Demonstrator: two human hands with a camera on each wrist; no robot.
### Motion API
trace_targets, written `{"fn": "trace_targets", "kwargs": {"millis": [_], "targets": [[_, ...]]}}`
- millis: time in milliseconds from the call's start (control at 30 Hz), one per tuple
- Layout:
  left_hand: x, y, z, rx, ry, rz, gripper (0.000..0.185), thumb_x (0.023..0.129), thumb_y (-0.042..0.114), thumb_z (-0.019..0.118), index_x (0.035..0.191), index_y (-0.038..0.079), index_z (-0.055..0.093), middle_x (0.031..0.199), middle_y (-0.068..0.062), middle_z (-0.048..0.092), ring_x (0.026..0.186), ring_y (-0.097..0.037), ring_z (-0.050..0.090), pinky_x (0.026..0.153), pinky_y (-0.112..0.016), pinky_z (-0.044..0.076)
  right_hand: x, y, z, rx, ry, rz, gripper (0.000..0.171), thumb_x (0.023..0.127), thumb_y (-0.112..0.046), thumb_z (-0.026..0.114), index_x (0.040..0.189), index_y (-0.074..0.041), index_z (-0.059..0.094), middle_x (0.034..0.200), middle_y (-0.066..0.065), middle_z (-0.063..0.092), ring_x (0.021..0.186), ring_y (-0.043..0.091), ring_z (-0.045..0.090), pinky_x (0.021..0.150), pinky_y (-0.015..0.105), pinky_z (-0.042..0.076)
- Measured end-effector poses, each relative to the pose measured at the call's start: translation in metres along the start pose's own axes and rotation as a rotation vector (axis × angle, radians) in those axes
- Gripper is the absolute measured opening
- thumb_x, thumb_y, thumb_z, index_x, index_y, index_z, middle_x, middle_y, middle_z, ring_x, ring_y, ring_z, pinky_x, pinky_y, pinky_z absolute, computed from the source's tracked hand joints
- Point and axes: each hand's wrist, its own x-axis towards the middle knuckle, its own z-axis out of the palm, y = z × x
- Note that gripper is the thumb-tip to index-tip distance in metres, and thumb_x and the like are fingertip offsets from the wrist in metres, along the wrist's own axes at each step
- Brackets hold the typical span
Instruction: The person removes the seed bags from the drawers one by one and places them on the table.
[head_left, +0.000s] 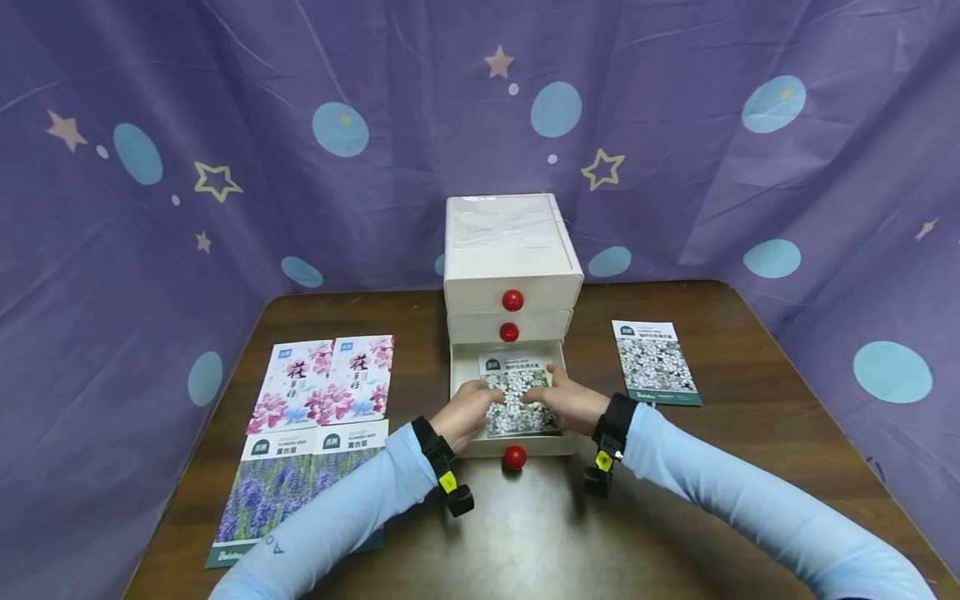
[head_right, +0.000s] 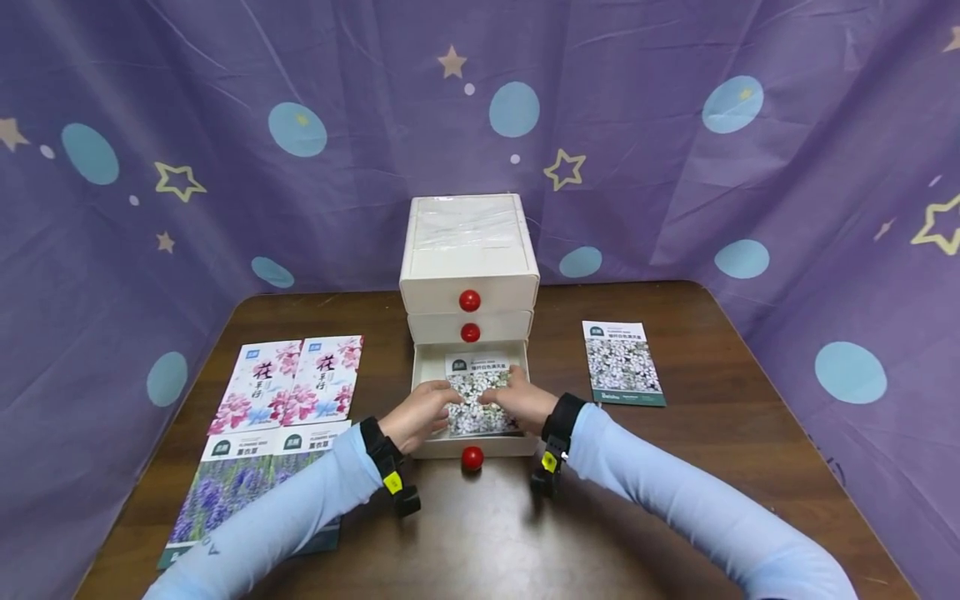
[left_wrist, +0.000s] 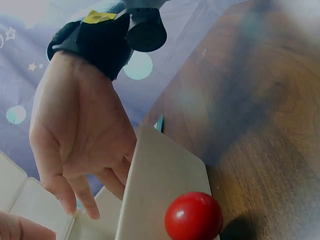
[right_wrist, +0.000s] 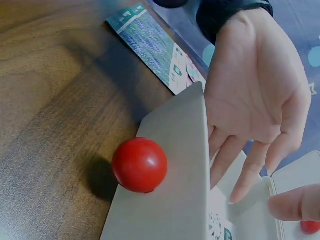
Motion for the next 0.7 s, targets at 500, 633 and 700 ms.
{"fn": "trace_targets", "kwargs": {"millis": [500, 633, 700], "targets": [[-0.013, 0.016, -0.006, -0.038, -0.016, 0.058, 0.066, 0.086, 0.009, 0.051, 0.14, -0.013, 0.019, 0.148, -0.027, 0.016, 0.134, -0.04, 0.016, 0.108, -0.054, 0.018, -0.004, -0.004, 0.001, 0.074, 0.014, -0.033, 0.078, 0.089, -0.02, 0.054, 0.144, 0.0, 0.002, 0.143, 0.029, 0.014, 0.129, 0.042, 0.027, 0.103, 0.057, 0.026], [-0.021, 0.02, -0.014, -0.071, -0.041, 0.056, 0.064, 0.089, 0.01, 0.049, 0.14, -0.014, 0.017, 0.148, -0.028, 0.013, 0.136, -0.038, 0.013, 0.109, -0.052, 0.018, -0.008, -0.007, 0.0, 0.041, 0.039, -0.095, 0.073, 0.09, -0.019, 0.053, 0.143, 0.002, 0.007, 0.144, 0.029, 0.015, 0.127, 0.042, 0.029, 0.103, 0.057, 0.027], [-0.025, 0.022, -0.018, -0.102, -0.065, 0.065, 0.06, 0.09, 0.008, 0.047, 0.138, -0.015, 0.019, 0.148, -0.027, 0.011, 0.136, -0.036, 0.012, 0.109, -0.052, 0.016, -0.01, -0.009, -0.001, 0.02, 0.052, -0.13, 0.072, 0.091, -0.019, 0.053, 0.143, 0.003, 0.009, 0.144, 0.029, 0.015, 0.127, 0.042, 0.029, 0.103, 0.057, 0.028]]}}
